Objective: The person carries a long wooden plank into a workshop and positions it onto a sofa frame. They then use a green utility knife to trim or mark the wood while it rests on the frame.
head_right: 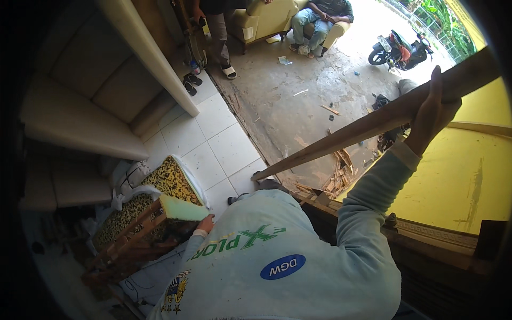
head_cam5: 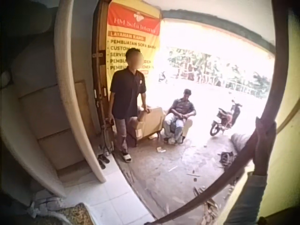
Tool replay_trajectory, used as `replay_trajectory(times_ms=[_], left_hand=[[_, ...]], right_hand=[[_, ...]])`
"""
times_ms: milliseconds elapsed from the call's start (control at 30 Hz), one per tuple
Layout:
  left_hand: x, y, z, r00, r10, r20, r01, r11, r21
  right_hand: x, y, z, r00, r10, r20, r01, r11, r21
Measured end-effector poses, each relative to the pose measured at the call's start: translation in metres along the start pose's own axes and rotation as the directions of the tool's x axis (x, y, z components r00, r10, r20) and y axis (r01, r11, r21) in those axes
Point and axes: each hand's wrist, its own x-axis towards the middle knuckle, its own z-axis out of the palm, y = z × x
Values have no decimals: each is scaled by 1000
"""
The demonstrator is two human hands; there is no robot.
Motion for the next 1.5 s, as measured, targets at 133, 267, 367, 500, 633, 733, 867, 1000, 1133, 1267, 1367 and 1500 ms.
replay_trajectory(times_ms=[133, 267, 367, 500, 633, 733, 867, 1000, 1133, 1267, 1367, 1500], left_hand=[[-22, -56, 33, 991, -125, -45, 107, 953, -284], [4, -106, 65, 943, -329, -43, 300, 900, -316], [20, -114, 66, 940, -301, -158, 217, 889, -404], [34, -69, 10, 952, -253, -169, 152, 876, -457], [58, -33, -27, 931, -328, -159, 174, 782, -598], [82, -33, -51, 938, -239, -251, 50, 811, -583], [67, 1, -81, 939, -291, -185, 93, 731, -676], [68, -22, -77, 938, -306, -164, 192, 851, -488], [52, -11, -69, 923, -368, -113, 248, 793, -557], [58, -20, -56, 930, -348, -117, 193, 735, -651], [52, -6, -55, 918, -382, -103, 215, 699, -682], [48, 1, -50, 913, -394, -106, 227, 706, -671]], right_hand=[[32, 47, -52, 981, -55, -186, -30, 905, -425], [38, 86, -84, 917, -28, -399, -237, 765, -599], [27, 126, -105, 882, -50, -468, -255, 785, -564], [18, 167, -139, 823, -106, -558, -331, 709, -623], [26, 185, -174, 791, -169, -589, -367, 639, -676], [24, 174, -183, 629, -267, -730, -576, 470, -668], [13, 152, -194, 588, -261, -766, -608, 483, -631], [19, 162, -204, 536, -254, -805, -700, 398, -592], [18, 161, -209, 452, -264, -852, -744, 416, -523], [29, 187, -223, 400, -270, -876, -774, 413, -480], [32, 199, -231, 368, -249, -896, -758, 477, -444], [28, 197, -225, 398, -194, -897, -679, 594, -430]])
